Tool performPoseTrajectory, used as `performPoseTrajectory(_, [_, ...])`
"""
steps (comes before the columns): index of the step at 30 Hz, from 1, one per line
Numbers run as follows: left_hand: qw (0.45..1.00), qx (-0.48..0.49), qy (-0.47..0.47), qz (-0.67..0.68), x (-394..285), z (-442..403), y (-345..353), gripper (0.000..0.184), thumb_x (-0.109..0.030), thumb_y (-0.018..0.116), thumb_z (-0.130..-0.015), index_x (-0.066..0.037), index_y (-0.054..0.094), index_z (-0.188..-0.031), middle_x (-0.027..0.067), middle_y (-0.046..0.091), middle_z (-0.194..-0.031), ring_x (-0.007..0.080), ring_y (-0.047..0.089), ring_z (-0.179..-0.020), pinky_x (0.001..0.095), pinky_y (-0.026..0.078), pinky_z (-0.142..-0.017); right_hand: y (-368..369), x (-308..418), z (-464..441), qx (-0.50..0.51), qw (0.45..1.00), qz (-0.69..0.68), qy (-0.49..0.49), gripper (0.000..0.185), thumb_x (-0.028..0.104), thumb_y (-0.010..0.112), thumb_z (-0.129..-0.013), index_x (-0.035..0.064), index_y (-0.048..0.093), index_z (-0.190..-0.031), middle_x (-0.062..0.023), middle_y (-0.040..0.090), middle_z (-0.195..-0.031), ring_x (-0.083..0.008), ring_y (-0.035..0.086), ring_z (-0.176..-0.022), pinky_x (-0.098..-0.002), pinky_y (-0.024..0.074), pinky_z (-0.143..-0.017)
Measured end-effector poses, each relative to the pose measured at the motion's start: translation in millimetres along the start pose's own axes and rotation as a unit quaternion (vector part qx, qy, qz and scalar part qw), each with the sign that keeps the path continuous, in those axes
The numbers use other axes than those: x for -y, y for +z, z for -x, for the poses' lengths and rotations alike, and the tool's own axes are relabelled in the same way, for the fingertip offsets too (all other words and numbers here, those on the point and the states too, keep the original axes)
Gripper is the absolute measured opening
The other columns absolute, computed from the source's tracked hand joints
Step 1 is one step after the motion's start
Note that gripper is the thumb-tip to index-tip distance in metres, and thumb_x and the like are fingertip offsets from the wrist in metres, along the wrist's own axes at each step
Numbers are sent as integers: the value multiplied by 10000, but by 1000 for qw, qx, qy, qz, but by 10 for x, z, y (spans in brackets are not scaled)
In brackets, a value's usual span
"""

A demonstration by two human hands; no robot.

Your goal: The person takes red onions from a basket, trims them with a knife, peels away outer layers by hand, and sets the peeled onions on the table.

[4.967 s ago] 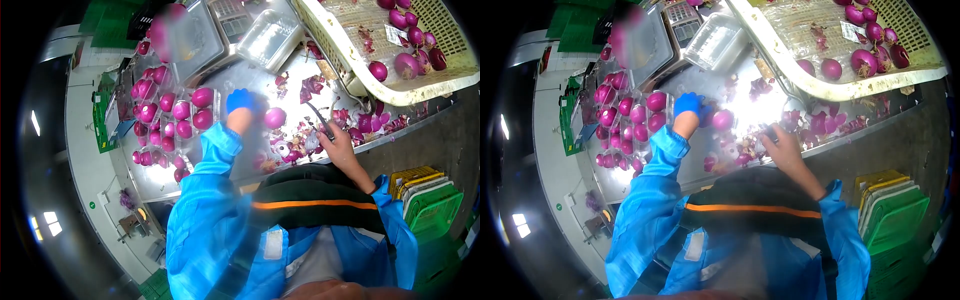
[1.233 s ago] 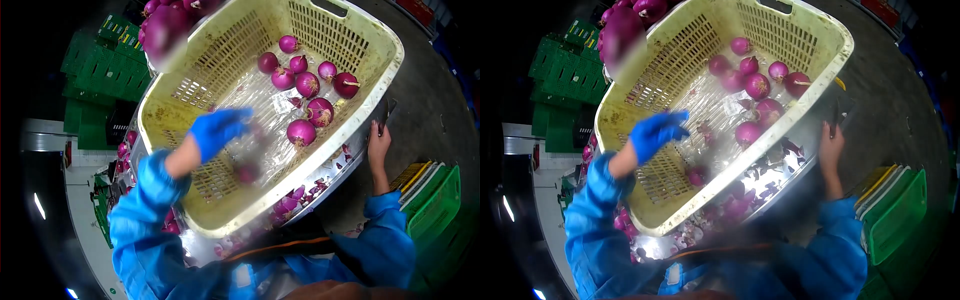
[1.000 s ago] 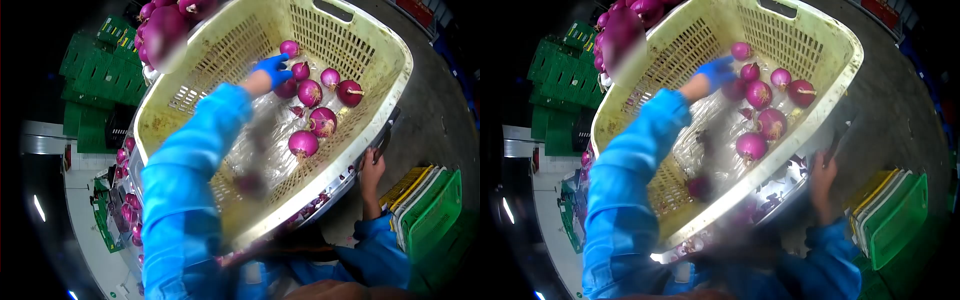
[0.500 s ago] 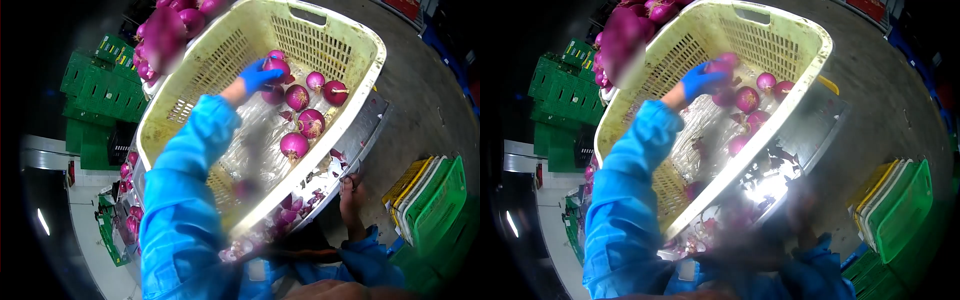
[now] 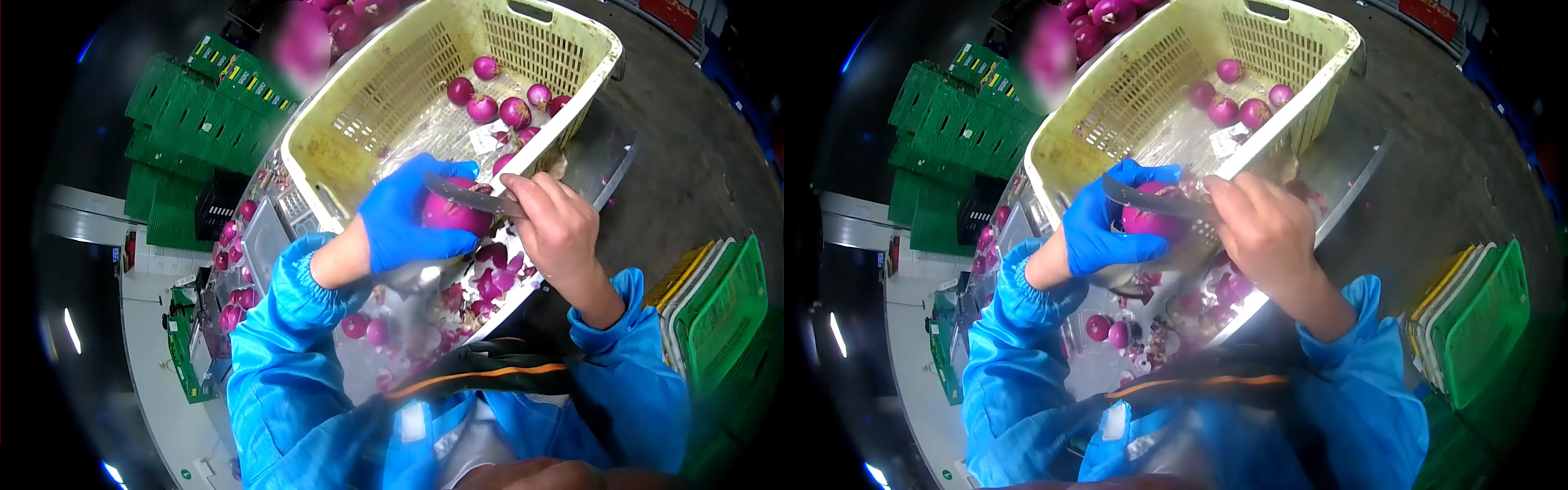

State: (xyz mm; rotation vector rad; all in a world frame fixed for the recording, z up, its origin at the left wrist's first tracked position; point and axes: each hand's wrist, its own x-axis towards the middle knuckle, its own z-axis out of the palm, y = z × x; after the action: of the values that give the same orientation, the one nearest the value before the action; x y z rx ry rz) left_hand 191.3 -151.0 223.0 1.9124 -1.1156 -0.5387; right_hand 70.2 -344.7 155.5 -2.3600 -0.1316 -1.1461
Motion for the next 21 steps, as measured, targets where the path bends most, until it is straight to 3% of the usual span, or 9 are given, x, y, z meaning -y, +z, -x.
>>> performPoseTrajectory(4, [1000, -10, -19, 17, -53, 457, 21, 695, -253, 897, -698, -50, 606, -1295, 97, 622, -1112, 215, 629, -1024, 350, 498, -896, 109, 201, 203, 34, 999, -11, -19, 382, 25, 738, -644, 88, 654, -1011, -66, 559, -789, -248, 622, -700, -368, 493, -587])
performPoseTrajectory(8, [993, -73, 94, -28, 36, 922, -6, 667, -220, 894, -711, -70, 606, -1294, 116, 632, -1152, 263, 651, -1054, 372, 521, -903, 156, 319, 541, 25, 997, -18, 69, 356, 26, 732, -694, 84, 683, -1042, -79, 668, -872, -279, 663, -715, -367, 508, -597])
performPoseTrajectory(12, [993, -113, 14, 33, 101, 1255, 108, 670, -182, 893, -713, -37, 594, -1296, 122, 628, -1190, 261, 641, -1092, 375, 517, -927, 130, 842, 593, 18, 992, -100, 76, 423, -16, 712, -686, 82, 682, -1096, -94, 668, -877, -278, 661, -730, -368, 515, -627])
performPoseTrajectory(15, [989, -107, -29, 93, 111, 1479, 183, 686, -171, 894, -714, -30, 577, -1306, 112, 617, -1217, 239, 622, -1127, 374, 507, -954, 203, 1073, 619, 21, 999, -37, -3, 418, -1, 697, -660, 77, 680, -1071, -71, 594, -802, -251, 622, -674, -361, 486, -578])
performPoseTrajectory(16, [980, -99, -85, 147, 59, 1550, 210, 713, -150, 898, -706, -32, 559, -1322, 108, 606, -1240, 228, 602, -1156, 375, 495, -980, 232, 1136, 644, 25, 999, -27, -14, 403, 6, 694, -662, 77, 678, -1059, -65, 581, -791, -245, 617, -666, -358, 483, -569])
performPoseTrajectory(21, [981, -88, -81, 152, 183, 1821, 290, 710, -146, 891, -711, -44, 561, -1331, 117, 606, -1233, 246, 605, -1146, 379, 498, -974, 361, 1245, 833, 60, 998, 4, -8, 304, 38, 678, -699, 85, 671, -1000, -50, 563, -773, -218, 618, -662, -340, 486, -551])
